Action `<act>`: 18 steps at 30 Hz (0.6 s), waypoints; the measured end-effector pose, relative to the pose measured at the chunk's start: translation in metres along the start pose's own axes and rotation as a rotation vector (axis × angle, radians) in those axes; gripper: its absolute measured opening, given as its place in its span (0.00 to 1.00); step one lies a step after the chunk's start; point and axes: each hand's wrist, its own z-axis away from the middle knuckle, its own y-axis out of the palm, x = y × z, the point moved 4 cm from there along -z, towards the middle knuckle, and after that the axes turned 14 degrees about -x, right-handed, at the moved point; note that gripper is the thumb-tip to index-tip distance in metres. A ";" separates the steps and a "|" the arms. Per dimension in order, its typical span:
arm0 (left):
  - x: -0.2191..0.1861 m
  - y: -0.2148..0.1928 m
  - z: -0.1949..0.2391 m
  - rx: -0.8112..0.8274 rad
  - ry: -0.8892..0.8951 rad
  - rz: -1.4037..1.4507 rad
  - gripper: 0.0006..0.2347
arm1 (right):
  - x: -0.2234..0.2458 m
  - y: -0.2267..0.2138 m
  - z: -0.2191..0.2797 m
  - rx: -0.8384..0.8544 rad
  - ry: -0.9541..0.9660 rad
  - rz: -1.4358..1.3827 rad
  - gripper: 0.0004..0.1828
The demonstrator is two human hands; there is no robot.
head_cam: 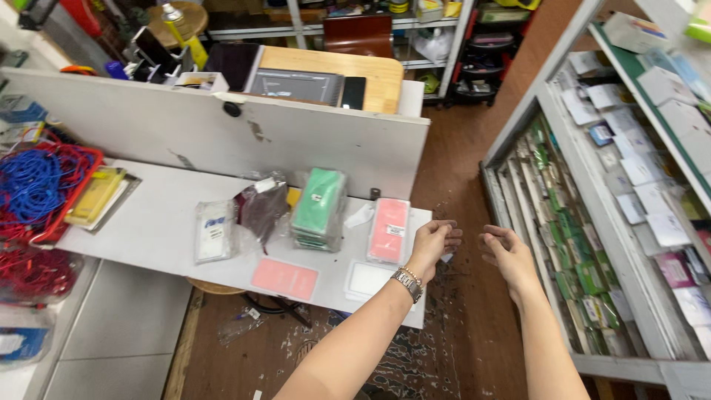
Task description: The person organizes packaged phone accessories on a counter and shelves. They pick up items, place them into clear plastic sleeves, label them with a marker, and arrange them on a glass display and in a shelving unit.
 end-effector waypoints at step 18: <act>-0.206 -0.550 -0.053 -1.297 0.597 -0.503 0.16 | 0.030 0.507 0.096 0.647 0.200 -0.205 0.27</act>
